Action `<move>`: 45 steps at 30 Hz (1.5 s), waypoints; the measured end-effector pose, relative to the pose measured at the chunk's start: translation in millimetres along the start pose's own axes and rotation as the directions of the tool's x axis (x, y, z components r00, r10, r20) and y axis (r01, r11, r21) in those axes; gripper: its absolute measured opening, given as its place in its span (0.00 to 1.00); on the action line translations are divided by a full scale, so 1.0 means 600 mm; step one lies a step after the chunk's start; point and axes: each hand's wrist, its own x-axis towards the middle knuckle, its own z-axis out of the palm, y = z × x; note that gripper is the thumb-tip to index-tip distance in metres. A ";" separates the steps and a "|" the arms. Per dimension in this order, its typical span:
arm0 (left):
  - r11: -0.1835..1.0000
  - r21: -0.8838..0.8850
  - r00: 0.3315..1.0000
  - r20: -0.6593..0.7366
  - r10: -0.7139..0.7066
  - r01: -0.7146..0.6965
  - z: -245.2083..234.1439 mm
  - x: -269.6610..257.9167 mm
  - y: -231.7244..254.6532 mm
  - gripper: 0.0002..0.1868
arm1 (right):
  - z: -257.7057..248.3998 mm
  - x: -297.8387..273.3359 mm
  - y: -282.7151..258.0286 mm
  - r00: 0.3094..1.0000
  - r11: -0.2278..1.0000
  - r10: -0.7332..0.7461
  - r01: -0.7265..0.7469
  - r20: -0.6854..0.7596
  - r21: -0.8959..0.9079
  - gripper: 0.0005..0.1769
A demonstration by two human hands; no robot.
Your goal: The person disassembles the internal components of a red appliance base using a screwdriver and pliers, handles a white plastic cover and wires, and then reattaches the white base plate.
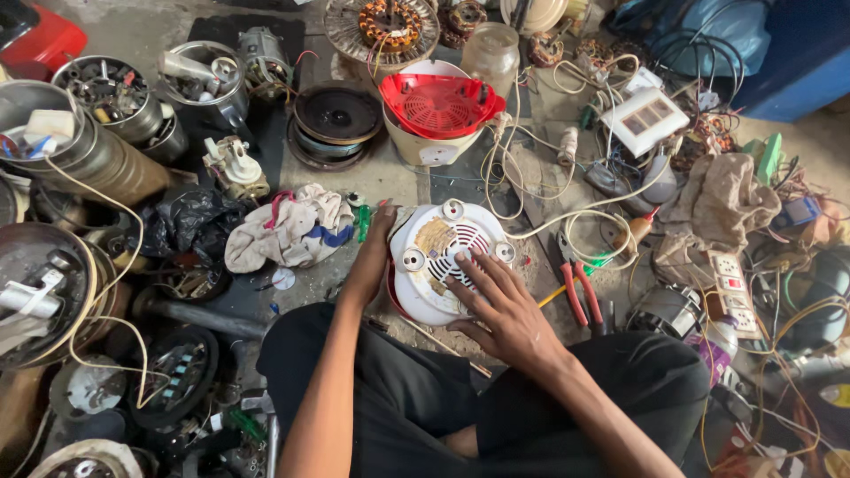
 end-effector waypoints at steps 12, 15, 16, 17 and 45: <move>0.982 0.047 0.977 0.122 0.177 -0.184 0.015 -0.018 0.049 0.23 | -0.013 0.026 -0.031 0.996 0.996 0.088 -0.088 0.026 0.007 0.35; 0.975 0.049 0.968 0.140 0.207 -0.216 0.012 -0.016 0.049 0.21 | -0.012 0.021 -0.037 0.983 0.975 0.159 -0.142 0.090 -0.169 0.37; 0.968 0.059 0.961 0.148 0.235 -0.246 0.013 -0.015 0.048 0.21 | -0.011 0.022 -0.035 0.993 0.977 0.120 -0.117 0.002 -0.179 0.39; 0.958 0.075 0.951 0.158 0.264 -0.278 0.009 -0.014 0.050 0.21 | -0.008 0.026 -0.032 0.993 0.978 0.078 -0.095 -0.092 -0.188 0.40; 0.988 0.030 0.981 0.122 0.149 -0.153 0.025 -0.023 0.064 0.24 | -0.015 0.050 -0.004 0.984 0.984 0.166 -0.161 -0.066 0.076 0.38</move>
